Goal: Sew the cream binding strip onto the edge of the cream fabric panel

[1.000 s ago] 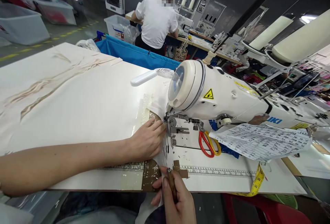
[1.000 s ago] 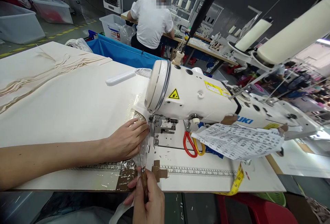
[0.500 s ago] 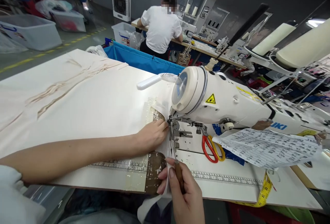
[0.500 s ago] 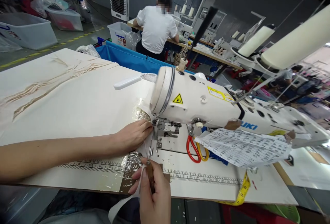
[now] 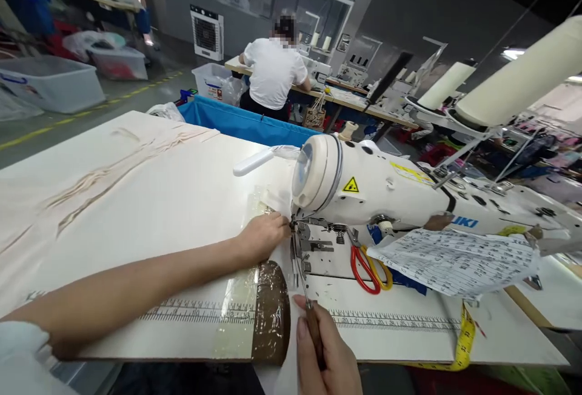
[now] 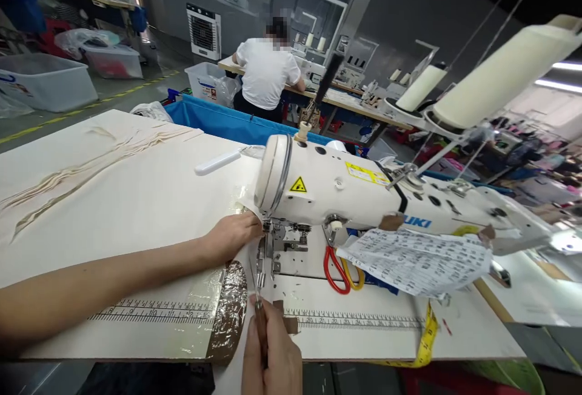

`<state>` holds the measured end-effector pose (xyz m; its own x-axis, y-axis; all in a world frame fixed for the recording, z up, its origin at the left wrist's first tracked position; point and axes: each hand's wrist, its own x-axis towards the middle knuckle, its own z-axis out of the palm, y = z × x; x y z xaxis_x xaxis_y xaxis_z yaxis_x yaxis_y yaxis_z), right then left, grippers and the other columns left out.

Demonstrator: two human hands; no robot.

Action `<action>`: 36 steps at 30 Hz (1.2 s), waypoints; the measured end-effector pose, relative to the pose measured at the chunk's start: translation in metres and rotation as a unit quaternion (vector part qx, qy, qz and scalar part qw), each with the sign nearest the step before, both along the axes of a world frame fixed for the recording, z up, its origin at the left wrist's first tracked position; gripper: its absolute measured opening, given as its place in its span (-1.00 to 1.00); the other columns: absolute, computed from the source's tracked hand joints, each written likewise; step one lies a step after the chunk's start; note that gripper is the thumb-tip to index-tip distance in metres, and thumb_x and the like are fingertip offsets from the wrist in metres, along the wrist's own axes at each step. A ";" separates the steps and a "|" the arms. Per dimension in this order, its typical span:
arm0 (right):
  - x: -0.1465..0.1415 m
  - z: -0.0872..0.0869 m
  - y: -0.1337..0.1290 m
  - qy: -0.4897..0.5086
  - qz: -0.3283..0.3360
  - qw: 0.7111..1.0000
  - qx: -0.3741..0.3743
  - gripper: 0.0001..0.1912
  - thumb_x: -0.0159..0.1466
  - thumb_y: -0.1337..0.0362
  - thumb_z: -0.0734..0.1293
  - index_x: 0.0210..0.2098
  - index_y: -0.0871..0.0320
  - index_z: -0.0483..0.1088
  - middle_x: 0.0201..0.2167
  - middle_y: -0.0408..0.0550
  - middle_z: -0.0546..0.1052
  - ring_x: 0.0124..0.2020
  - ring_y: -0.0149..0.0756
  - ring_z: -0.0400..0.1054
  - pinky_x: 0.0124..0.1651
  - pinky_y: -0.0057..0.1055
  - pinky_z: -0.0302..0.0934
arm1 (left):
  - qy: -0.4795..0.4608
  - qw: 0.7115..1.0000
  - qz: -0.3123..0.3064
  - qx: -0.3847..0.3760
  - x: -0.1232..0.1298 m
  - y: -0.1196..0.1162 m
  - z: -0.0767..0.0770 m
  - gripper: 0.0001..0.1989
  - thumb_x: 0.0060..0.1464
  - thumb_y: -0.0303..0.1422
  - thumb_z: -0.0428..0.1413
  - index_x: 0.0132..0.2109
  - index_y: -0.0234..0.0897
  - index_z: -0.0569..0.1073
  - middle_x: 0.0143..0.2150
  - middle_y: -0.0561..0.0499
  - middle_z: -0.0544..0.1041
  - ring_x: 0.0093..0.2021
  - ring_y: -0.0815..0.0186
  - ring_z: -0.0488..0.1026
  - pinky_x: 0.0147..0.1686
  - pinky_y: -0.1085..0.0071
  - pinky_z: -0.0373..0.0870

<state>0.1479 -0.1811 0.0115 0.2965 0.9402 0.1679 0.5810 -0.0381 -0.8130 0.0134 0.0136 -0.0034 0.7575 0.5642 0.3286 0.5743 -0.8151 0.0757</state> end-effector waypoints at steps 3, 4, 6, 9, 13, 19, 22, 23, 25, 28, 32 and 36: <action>0.007 -0.009 0.014 -0.087 0.004 0.996 0.029 -0.57 0.45 0.05 0.10 0.09 0.13 0.41 -0.09 0.05 0.63 -0.19 -0.18 0.58 -0.31 -0.48 0.40 | -0.066 0.996 -0.024 -0.056 -0.008 0.009 -0.002 -0.79 0.22 -0.58 0.01 -0.16 -0.34 0.53 -0.15 -0.09 0.54 -0.13 0.28 0.49 -0.18 0.38 0.52; 0.008 -0.012 0.019 -0.116 0.010 0.993 0.034 -0.56 0.46 0.07 0.09 0.12 0.18 0.38 -0.10 0.07 0.63 -0.20 -0.17 0.58 -0.33 -0.46 0.40 | -0.095 0.992 -0.034 -0.077 -0.009 0.011 -0.002 -0.79 0.23 -0.56 0.00 -0.17 -0.34 0.53 -0.15 -0.10 0.54 -0.13 0.28 0.49 -0.17 0.37 0.52; 0.010 -0.017 0.029 -0.164 0.015 0.985 0.045 -0.56 0.47 0.12 0.07 0.15 0.24 0.34 -0.13 0.11 0.64 -0.24 -0.17 0.59 -0.37 -0.44 0.40 | -0.138 0.983 -0.052 -0.109 -0.011 0.014 -0.004 -0.78 0.25 -0.53 -0.03 -0.19 -0.35 0.53 -0.15 -0.11 0.55 -0.13 0.26 0.50 -0.16 0.32 0.52; 0.008 -0.026 0.042 -0.215 0.009 0.973 0.080 -0.59 0.47 0.22 0.05 0.15 0.23 0.35 -0.08 0.12 0.62 -0.22 -0.19 0.58 -0.36 -0.44 0.40 | -0.160 0.978 -0.066 -0.114 -0.012 0.016 -0.007 -0.80 0.25 -0.49 -0.02 -0.22 -0.34 0.52 -0.16 -0.12 0.56 -0.13 0.23 0.50 -0.16 0.30 0.51; 0.003 -0.032 0.053 -0.247 -0.002 0.964 0.099 -0.59 0.45 0.32 0.03 0.10 0.23 0.39 -0.13 0.10 0.62 -0.25 -0.21 0.57 -0.37 -0.44 0.38 | -0.179 0.975 -0.077 -0.111 -0.012 0.018 -0.007 -0.84 0.23 -0.50 0.01 -0.24 -0.32 0.50 -0.19 -0.10 0.55 -0.16 0.26 0.51 -0.19 0.35 0.50; 0.004 -0.021 0.062 -0.282 0.017 0.955 0.095 -0.60 0.41 0.38 0.03 0.03 0.27 0.43 -0.24 0.07 0.64 -0.39 -0.26 0.57 -0.50 -0.47 0.31 | -0.169 0.977 -0.089 -0.092 -0.013 0.018 -0.003 -0.79 0.29 -0.47 -0.05 -0.21 -0.32 0.49 -0.23 -0.09 0.53 -0.20 0.28 0.50 -0.27 0.41 0.49; 0.004 -0.018 0.065 -0.289 0.012 0.953 0.092 -0.60 0.40 0.40 0.03 0.02 0.26 0.43 -0.28 0.05 0.64 -0.43 -0.25 0.56 -0.55 -0.44 0.28 | -0.163 0.980 -0.091 -0.074 -0.012 0.018 -0.003 -0.80 0.31 -0.43 -0.05 -0.20 -0.32 0.47 -0.23 -0.09 0.53 -0.22 0.29 0.49 -0.29 0.42 0.47; 0.004 -0.018 0.066 -0.291 0.011 0.952 0.093 -0.60 0.40 0.40 0.03 0.01 0.26 0.44 -0.28 0.05 0.64 -0.44 -0.24 0.56 -0.55 -0.44 0.28 | -0.159 0.981 -0.089 -0.070 -0.011 0.018 -0.003 -0.81 0.31 -0.42 -0.04 -0.19 -0.32 0.46 -0.24 -0.09 0.52 -0.23 0.30 0.48 -0.30 0.43 0.46; 0.003 -0.019 0.067 -0.291 0.009 0.952 0.098 -0.59 0.41 0.40 0.02 0.01 0.26 0.44 -0.28 0.06 0.64 -0.43 -0.23 0.56 -0.54 -0.43 0.29 | -0.147 0.984 -0.080 -0.067 -0.010 0.018 -0.003 -0.82 0.31 -0.40 -0.03 -0.19 -0.33 0.45 -0.27 -0.08 0.50 -0.27 0.29 0.47 -0.33 0.42 0.44; 0.002 -0.021 0.067 -0.291 0.011 0.951 0.105 -0.59 0.42 0.41 0.02 0.02 0.28 0.43 -0.25 0.09 0.63 -0.38 -0.23 0.57 -0.49 -0.43 0.33 | -0.133 0.987 -0.064 -0.069 -0.008 0.018 -0.003 -0.85 0.28 -0.40 -0.01 -0.20 -0.33 0.43 -0.32 -0.06 0.46 -0.30 0.29 0.44 -0.36 0.42 0.42; 0.001 -0.022 0.066 -0.292 0.001 0.950 0.106 -0.60 0.42 0.40 0.02 0.02 0.28 0.43 -0.25 0.08 0.64 -0.41 -0.25 0.56 -0.51 -0.44 0.31 | -0.151 0.984 -0.048 -0.086 -0.007 0.018 -0.003 -0.85 0.27 -0.43 -0.02 -0.26 -0.30 0.40 -0.35 -0.02 0.44 -0.33 0.32 0.43 -0.37 0.45 0.39; 0.001 -0.021 0.066 -0.287 -0.003 0.952 0.110 -0.61 0.41 0.40 0.02 -0.01 0.27 0.43 -0.29 0.05 0.64 -0.45 -0.28 0.55 -0.52 -0.45 0.29 | -0.164 0.980 -0.040 -0.105 -0.007 0.018 -0.004 -0.82 0.28 -0.41 -0.03 -0.32 -0.27 0.37 -0.37 0.01 0.44 -0.36 0.35 0.42 -0.42 0.48 0.36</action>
